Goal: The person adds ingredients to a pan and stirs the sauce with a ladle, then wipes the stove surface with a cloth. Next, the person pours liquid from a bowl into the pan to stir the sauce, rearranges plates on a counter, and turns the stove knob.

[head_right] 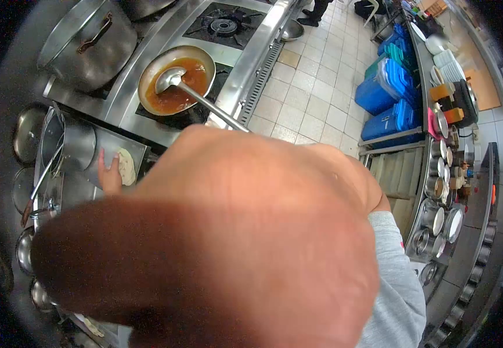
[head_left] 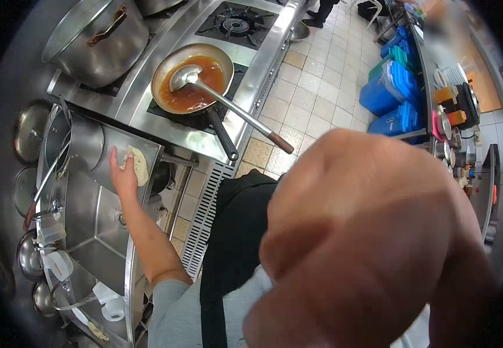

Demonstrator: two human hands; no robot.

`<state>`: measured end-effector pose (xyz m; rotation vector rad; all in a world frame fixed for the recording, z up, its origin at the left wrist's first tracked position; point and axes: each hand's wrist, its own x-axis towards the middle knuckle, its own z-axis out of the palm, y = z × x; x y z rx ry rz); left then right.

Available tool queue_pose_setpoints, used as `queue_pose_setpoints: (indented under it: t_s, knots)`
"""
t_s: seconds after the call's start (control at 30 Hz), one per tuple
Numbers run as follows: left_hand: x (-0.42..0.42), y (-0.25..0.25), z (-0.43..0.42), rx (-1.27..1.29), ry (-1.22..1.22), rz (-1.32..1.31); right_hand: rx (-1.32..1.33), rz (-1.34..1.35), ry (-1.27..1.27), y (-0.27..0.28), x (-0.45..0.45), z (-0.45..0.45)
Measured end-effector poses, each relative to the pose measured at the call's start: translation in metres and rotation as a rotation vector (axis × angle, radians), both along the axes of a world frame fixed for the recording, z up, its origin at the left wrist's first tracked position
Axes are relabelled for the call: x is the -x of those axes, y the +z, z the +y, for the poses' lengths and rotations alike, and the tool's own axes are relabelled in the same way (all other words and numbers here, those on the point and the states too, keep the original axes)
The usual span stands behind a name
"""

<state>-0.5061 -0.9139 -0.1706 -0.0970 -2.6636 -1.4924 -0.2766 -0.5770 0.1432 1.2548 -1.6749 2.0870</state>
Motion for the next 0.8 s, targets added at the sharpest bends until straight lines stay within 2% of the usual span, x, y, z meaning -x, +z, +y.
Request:
queue_pose_setpoints:
  t_s: [0.07,0.17,0.2,0.27,0.3,0.37,0.6,0.67,0.7,0.77,0.8]
  knots:
    - [0.010,-0.012,-0.004,0.277,0.058,-0.053,-0.001,-0.022,0.020,0.002,-0.003,-0.001]
    - [0.033,-0.048,-0.025,0.501,0.034,-0.027,-0.002,-0.050,0.020,0.001,-0.005,-0.001]
    - [0.033,-0.053,-0.023,0.500,0.033,-0.027,0.000,-0.064,0.022,0.001,-0.006,0.000]
    - [0.036,-0.060,-0.020,0.395,0.011,-0.321,0.006,-0.080,0.025,0.002,-0.006,0.001]
    - [0.033,-0.070,-0.020,0.401,0.007,-0.322,0.011,-0.085,0.026,0.004,-0.006,0.002]
    - [0.024,-0.086,-0.019,0.697,-0.068,0.088,0.023,-0.100,0.017,0.004,-0.007,0.007]
    - [0.011,-0.053,0.002,0.771,-0.088,0.021,0.062,-0.109,-0.015,-0.002,-0.021,0.049]
    - [0.005,-0.042,0.005,0.620,-0.063,-0.114,0.075,-0.104,-0.040,-0.015,-0.035,0.075]
    - [0.002,-0.038,0.008,0.617,-0.061,-0.115,-0.002,-0.030,-0.237,-0.032,-0.049,0.094]
    - [-0.004,-0.025,0.016,0.333,0.053,-0.056,-0.156,0.128,-0.622,-0.069,-0.076,0.136]
    - [-0.013,-0.001,0.037,0.171,0.128,-0.155,0.010,-0.117,-0.798,-0.078,-0.095,0.141]
